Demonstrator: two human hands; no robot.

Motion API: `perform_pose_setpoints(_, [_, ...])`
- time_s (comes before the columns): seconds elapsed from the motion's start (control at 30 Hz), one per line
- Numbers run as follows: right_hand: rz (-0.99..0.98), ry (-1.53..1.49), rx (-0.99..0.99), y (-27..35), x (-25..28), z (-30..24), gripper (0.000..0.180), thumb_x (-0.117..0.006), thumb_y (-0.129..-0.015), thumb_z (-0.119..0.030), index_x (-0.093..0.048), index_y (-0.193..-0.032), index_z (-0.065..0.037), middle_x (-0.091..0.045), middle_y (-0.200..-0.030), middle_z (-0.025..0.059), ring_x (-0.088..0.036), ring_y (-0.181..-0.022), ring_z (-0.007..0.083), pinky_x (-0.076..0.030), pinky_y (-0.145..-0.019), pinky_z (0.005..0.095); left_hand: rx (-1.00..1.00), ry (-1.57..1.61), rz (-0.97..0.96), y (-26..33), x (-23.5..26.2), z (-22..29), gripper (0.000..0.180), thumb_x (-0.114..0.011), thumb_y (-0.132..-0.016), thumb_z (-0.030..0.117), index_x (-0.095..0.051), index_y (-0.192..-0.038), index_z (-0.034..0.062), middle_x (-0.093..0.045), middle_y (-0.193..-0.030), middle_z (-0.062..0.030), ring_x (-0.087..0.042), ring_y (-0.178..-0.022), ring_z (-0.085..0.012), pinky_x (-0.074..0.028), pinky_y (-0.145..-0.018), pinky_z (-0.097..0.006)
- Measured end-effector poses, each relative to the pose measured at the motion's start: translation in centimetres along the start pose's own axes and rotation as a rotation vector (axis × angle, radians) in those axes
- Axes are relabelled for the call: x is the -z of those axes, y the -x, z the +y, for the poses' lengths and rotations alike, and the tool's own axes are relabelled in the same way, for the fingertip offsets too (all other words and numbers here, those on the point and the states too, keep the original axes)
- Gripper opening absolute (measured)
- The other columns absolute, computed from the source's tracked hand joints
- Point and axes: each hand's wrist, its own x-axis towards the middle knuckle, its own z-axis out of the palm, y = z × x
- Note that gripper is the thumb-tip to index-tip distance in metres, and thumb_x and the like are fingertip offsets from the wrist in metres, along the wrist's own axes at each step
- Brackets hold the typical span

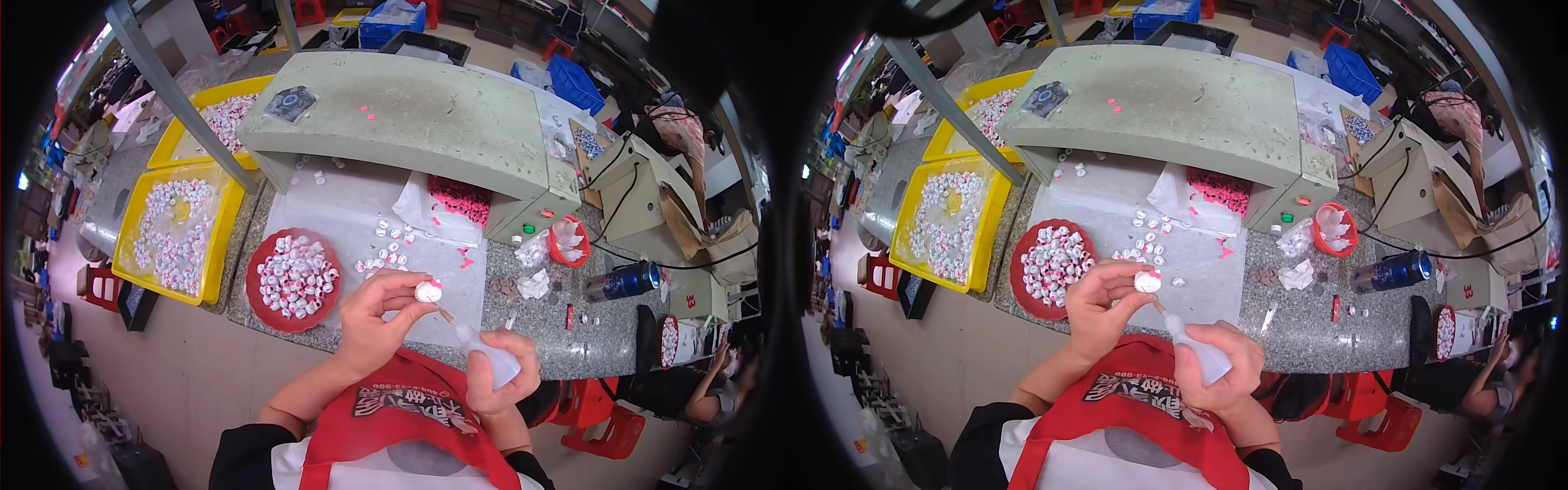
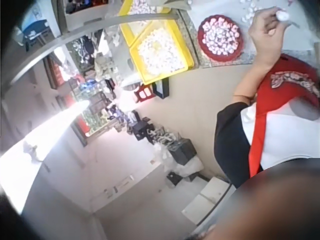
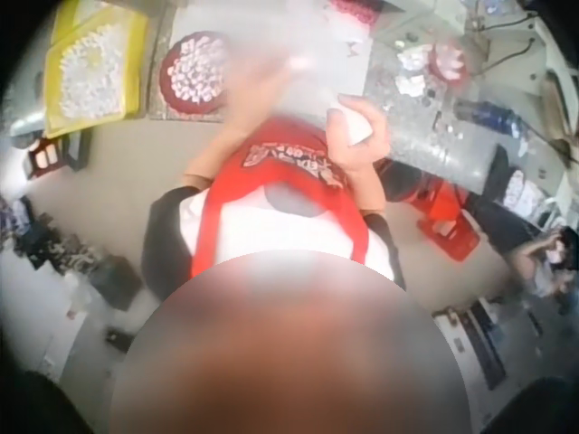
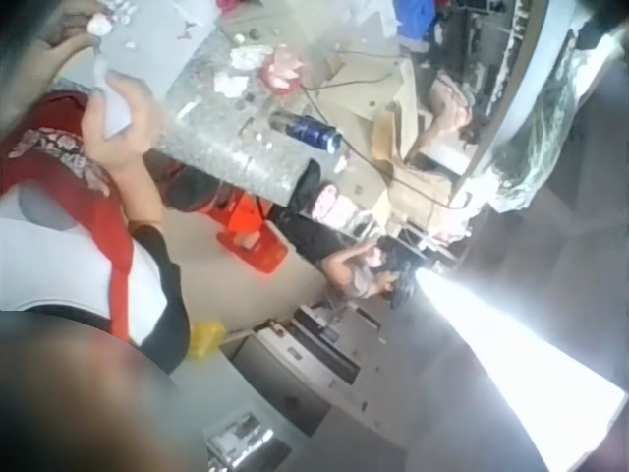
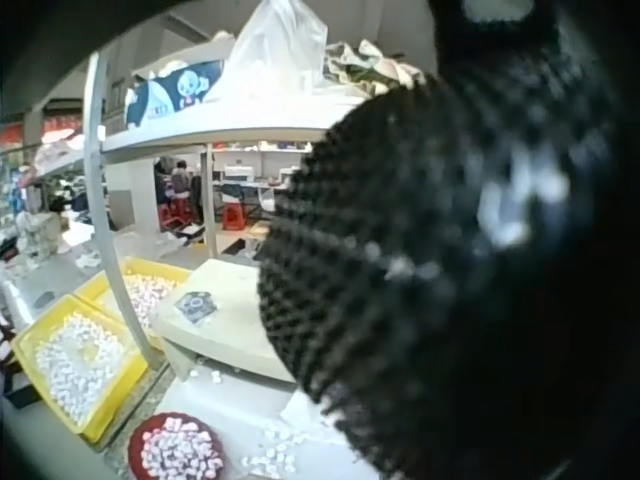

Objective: Applying small pink floral decals to white ceramic heart-shaped pieces at a studio workbench.

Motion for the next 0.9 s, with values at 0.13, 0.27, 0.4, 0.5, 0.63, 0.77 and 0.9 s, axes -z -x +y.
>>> perform_pose_setpoints(0.13, [-0.018,0.06,0.04,-0.5,-0.1,0.2,0.018,-0.058,-0.068,-0.005,-0.054,-0.084,0.001,-0.058,-0.071,0.0119,-0.056,-0.059,0.0156,-0.044,-0.054,0.0256,-0.081,-0.085,-0.003,-0.2,-0.1,-0.1,0.03,-0.062,-0.068,-0.012,-0.056,-0.097,-0.0056,-0.055,-0.096,-0.0139,-0.059,-0.087,-0.0188,-0.053,-0.074,-0.026])
perform_pose_setpoints(0.27, [-0.021,0.058,0.168,-1.2,-0.3,1.1,0.024,-0.062,-0.066,-0.001,-0.052,-0.087,0.003,-0.058,-0.065,0.0108,-0.054,-0.046,0.0184,-0.042,-0.042,0.0258,-0.079,-0.086,-0.001,-0.5,-0.2,0.0,0.029,-0.061,-0.068,-0.013,-0.055,-0.096,-0.0071,-0.053,-0.098,-0.0143,-0.059,-0.088,-0.0199,-0.053,-0.076,-0.028])
perform_pose_setpoints(0.4, [-0.034,0.048,0.138,-1.5,-0.4,1.4,0.023,-0.062,-0.066,0.0,-0.051,-0.086,0.003,-0.059,-0.067,0.011,-0.056,-0.048,0.019,-0.042,-0.042,0.0262,-0.093,-0.147,-0.014,-0.8,-0.3,0.0,0.029,-0.06,-0.068,-0.014,-0.054,-0.095,-0.0084,-0.051,-0.099,-0.0149,-0.058,-0.089,-0.021,-0.053,-0.077,-0.029])
perform_pose_setpoints(0.5, [-0.051,0.047,0.148,-1.8,-0.5,1.7,0.024,-0.062,-0.066,0.0,-0.051,-0.086,0.003,-0.059,-0.067,0.0111,-0.056,-0.048,0.0194,-0.043,-0.043,0.0264,-0.128,-0.218,-0.018,-1.1,-0.1,-0.2,0.029,-0.061,-0.067,-0.014,-0.054,-0.095,-0.008,-0.051,-0.1,-0.0154,-0.058,-0.089,-0.0213,-0.053,-0.076,-0.028])
perform_pose_setpoints(0.63, [-0.094,0.042,0.172,-2.6,-0.6,1.6,0.023,-0.063,-0.065,0.001,-0.052,-0.085,0.003,-0.059,-0.066,0.0106,-0.056,-0.048,0.0199,-0.043,-0.044,0.0264,-0.133,-0.295,-0.017,-1.3,0.1,-0.6,0.029,-0.063,-0.067,-0.013,-0.056,-0.094,-0.0068,-0.053,-0.099,-0.0157,-0.058,-0.089,-0.0209,-0.053,-0.075,-0.028])
perform_pose_setpoints(0.77, [-0.152,0.052,0.137,-3.2,-0.3,1.4,0.02,-0.062,-0.064,0.001,-0.053,-0.082,0.002,-0.059,-0.064,0.0102,-0.056,-0.048,0.0198,-0.043,-0.044,0.0264,-0.244,-0.419,-0.023,-1.8,0.4,-0.8,0.028,-0.063,-0.066,-0.013,-0.058,-0.093,-0.0049,-0.055,-0.096,-0.0155,-0.058,-0.089,-0.0198,-0.053,-0.074,-0.027])
perform_pose_setpoints(0.9, [-0.122,0.071,0.147,-3.5,-0.2,1.5,0.018,-0.062,-0.065,0.001,-0.053,-0.081,0.002,-0.059,-0.063,0.0101,-0.056,-0.047,0.0198,-0.043,-0.044,0.0265,-0.14,-0.328,0.0,-1.8,0.1,-0.7,0.029,-0.063,-0.066,-0.013,-0.058,-0.093,-0.0052,-0.055,-0.097,-0.0157,-0.058,-0.09,-0.0202,-0.053,-0.075,-0.027])
